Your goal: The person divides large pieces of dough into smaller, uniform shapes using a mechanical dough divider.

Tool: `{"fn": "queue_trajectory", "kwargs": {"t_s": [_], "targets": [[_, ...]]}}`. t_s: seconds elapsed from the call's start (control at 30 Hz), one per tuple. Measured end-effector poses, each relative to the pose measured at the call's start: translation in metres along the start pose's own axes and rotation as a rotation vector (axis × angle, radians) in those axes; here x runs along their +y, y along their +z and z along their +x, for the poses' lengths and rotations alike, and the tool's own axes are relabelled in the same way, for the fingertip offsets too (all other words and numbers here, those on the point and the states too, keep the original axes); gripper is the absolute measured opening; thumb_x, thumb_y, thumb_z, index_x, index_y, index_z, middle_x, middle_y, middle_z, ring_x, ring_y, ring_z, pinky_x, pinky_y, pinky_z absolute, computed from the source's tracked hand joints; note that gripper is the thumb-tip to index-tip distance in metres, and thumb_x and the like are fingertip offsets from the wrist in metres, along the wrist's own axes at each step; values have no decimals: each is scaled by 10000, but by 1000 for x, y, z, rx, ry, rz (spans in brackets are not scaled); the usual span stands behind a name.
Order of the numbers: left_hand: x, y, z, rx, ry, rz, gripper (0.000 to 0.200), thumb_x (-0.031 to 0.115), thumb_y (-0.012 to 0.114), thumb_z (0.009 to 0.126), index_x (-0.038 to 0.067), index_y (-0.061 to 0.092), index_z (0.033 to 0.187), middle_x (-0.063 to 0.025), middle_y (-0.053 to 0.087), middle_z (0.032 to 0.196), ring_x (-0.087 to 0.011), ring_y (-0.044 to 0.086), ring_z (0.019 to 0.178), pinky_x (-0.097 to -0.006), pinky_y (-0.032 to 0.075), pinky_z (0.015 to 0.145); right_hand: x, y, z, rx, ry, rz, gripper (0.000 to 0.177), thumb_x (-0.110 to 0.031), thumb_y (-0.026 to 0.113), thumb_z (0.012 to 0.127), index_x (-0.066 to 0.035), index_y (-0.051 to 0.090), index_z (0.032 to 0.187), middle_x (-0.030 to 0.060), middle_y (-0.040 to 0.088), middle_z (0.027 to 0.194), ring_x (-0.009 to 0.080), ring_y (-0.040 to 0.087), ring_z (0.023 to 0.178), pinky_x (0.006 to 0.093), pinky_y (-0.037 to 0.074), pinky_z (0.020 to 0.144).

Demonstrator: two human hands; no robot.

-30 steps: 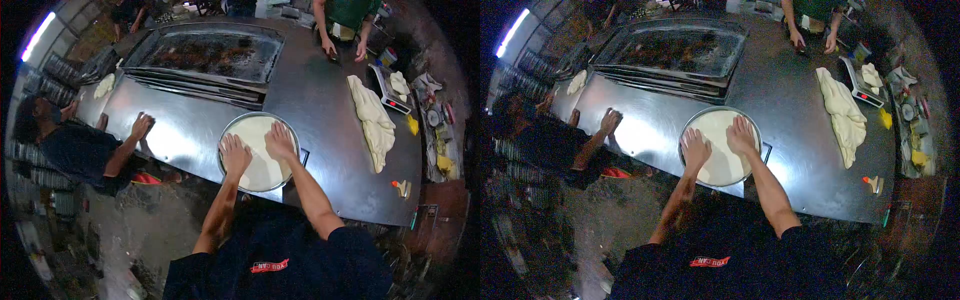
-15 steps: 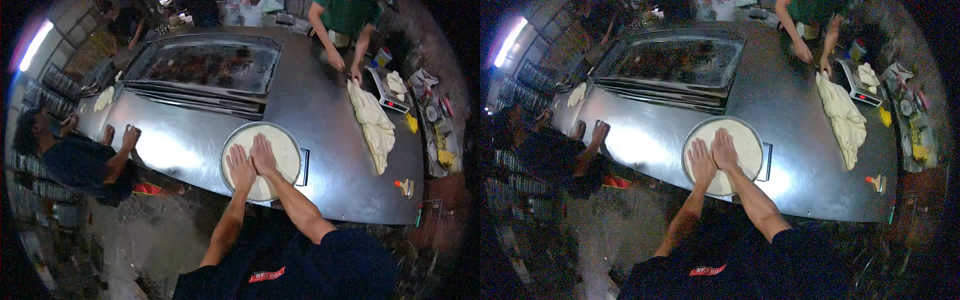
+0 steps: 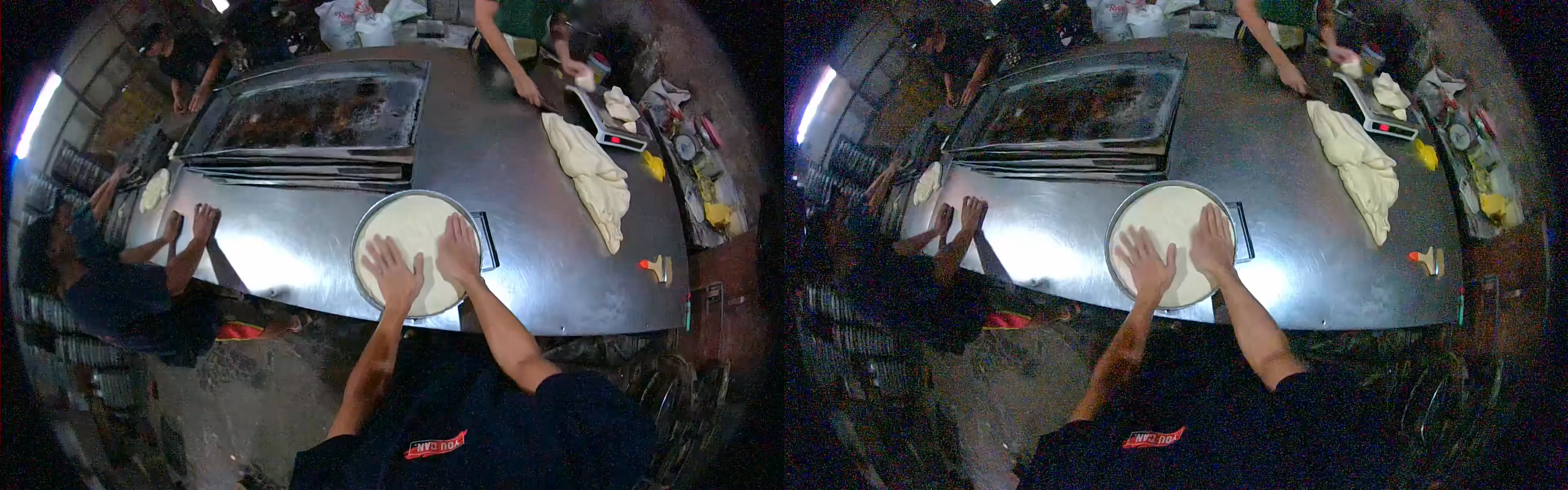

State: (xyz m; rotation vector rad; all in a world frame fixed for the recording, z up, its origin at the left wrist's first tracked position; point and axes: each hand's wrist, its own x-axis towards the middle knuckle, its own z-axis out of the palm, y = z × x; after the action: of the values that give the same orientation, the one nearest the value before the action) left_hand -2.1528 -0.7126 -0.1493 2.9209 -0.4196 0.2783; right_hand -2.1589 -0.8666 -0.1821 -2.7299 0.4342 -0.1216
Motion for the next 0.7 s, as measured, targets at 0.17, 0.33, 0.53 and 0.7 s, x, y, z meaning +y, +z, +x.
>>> {"fn": "queue_trajectory", "kwargs": {"t_s": [0.17,0.33,0.53,0.7], "targets": [[14,10,-4,-180,547,-225,853,609,381,881,-18,231,1439,-214,165,1515,-409,56,1408,-616,-13,1090,14,-15,36,-116,-174,-140,602,-333,297,968,32,187,1435,195,204,1505,318,135,1416,433,99,1149],[30,9,-7,-341,585,3,952,717,376,800,79,179,1478,-192,165,1523,-390,15,1417,-567,-20,1112,-41,-38,10,-8,-100,435,491,-261,265,978,27,356,1365,205,307,1459,367,222,1379,510,115,1131],[15,27,0,-337,568,-89,900,601,476,803,82,182,1476,-165,192,1523,-406,84,1402,-571,22,1112,-29,-21,12,-287,190,734,624,-448,219,967,-6,341,1392,187,301,1471,335,218,1388,446,96,1147],[-7,27,16,-46,226,-36,709,418,409,917,-20,222,1442,-183,206,1512,-346,140,1410,-528,64,1128,-34,-2,-3,132,-6,243,599,-411,223,981,-7,307,1415,177,291,1479,328,181,1402,464,76,1144]]}}
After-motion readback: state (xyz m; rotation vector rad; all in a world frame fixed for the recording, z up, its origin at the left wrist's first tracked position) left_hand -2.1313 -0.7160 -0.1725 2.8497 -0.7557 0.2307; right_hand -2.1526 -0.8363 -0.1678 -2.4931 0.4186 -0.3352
